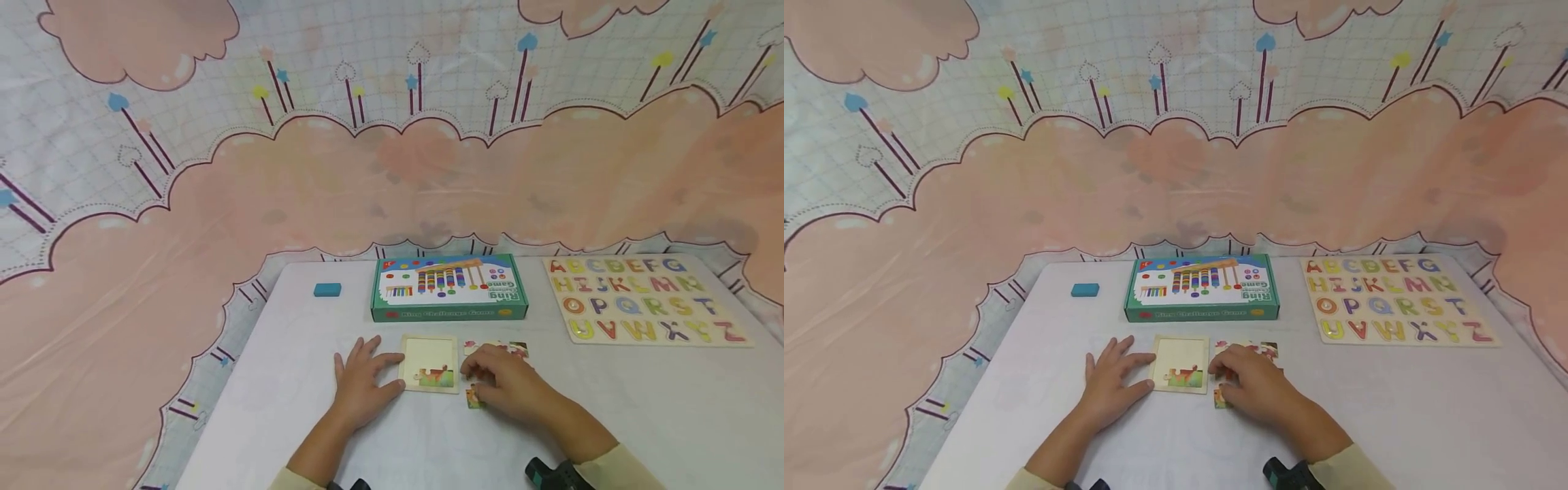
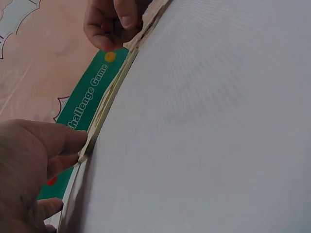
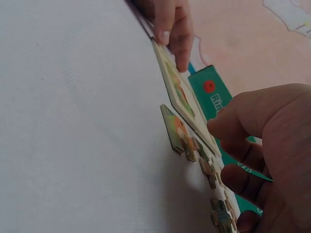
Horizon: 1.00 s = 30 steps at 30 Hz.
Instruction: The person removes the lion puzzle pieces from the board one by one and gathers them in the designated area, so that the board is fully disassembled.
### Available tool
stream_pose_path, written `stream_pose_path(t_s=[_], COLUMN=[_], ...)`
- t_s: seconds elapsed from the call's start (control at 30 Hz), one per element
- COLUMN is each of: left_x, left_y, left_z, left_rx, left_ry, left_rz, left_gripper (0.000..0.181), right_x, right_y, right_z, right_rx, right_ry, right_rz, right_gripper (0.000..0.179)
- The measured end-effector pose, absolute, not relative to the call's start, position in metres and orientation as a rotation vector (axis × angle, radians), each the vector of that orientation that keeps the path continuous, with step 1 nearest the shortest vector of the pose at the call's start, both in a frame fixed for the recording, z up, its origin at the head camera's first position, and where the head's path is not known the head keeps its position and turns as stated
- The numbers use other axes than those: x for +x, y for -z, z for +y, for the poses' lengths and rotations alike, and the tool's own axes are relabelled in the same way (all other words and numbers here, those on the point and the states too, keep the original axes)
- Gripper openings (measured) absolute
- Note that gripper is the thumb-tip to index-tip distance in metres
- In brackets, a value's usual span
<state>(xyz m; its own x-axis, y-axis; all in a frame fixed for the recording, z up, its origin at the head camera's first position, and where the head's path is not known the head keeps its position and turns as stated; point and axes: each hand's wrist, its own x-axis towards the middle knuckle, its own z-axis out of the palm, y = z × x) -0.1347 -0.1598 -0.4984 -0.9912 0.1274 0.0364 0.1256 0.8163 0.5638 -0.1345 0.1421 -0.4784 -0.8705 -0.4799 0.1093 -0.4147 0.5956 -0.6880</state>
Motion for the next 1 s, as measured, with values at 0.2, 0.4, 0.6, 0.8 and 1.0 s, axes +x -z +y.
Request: stream_pose_path(t_s=[0.2, 0.4, 0.6, 0.8, 1.0], left_x=[-0.132, -0.127, -0.121, -0.119, -0.117], left_y=[0.492, 0.495, 0.501, 0.505, 0.506], left_z=[-0.145, -0.127, -0.117, -0.112, -0.113], left_rx=[0.185, 0.127, 0.094, 0.06, 0.057], left_ry=[-1.002, -0.992, -0.985, -0.977, -0.962], left_rz=[2.941, 2.991, 3.078, 3.127, 3.166], left_gripper=[0.053, 0.058, 0.056, 0.046, 0.048], right_x=[-0.146, -0.156, -0.165, -0.171, -0.181], right_y=[0.474, 0.469, 0.464, 0.468, 0.474], right_z=[0.141, 0.134, 0.12, 0.103, 0.089], right_rx=[-0.845, -0.874, -0.932, -0.952, -0.972], right_ry=[1.193, 1.164, 1.153, 1.121, 1.019], right_rz=[2.664, 2.609, 2.589, 2.584, 2.588], right_gripper=[0.028, 0.029, 0.03, 0.028, 0.022])
